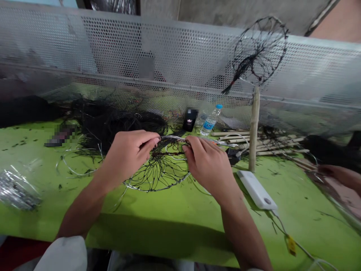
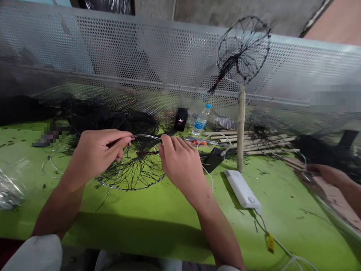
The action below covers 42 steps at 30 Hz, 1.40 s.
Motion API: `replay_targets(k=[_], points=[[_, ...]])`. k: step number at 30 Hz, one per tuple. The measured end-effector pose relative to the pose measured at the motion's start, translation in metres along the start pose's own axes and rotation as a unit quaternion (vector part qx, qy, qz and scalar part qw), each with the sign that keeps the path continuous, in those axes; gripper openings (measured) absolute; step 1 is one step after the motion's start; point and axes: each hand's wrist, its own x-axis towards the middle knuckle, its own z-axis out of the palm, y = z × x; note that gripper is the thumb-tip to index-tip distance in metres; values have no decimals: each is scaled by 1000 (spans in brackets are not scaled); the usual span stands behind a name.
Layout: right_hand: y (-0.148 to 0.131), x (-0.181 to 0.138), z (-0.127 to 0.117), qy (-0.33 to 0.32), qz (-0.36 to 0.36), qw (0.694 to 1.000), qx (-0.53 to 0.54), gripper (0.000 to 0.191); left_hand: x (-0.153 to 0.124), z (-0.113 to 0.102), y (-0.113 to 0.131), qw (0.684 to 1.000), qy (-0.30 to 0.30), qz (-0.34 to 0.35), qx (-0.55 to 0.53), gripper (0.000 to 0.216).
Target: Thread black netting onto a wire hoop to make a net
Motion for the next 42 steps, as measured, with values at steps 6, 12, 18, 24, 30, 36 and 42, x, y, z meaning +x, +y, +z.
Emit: replay_targets(k=[6,12,18,24,30,36,42], points=[[-3,0,4,-22,-9,1000,-6,22,3,-1,1,998,-56,31,13,24],[-3,-1,1,-42,9,998,35,21,5,4,0,995,-58,49,58,25],[-4,-1,-10,-49,42,990,124,24,4,3,-3,995,-53,66,43,26],[-1,1,-13,-25,62,966,249,14,2,1,-2,991,-60,110,47,24],[3,3,-11,-35,68,927,367,14,0,1,-2,987,-90,118,64,26],[1,2,-7,-73,81,948,298,15,6,4,-13,974,-149,130,111,28],[10,4,-11,-259,-27,943,209,16,10,14,-28,960,-232,141,68,29]])
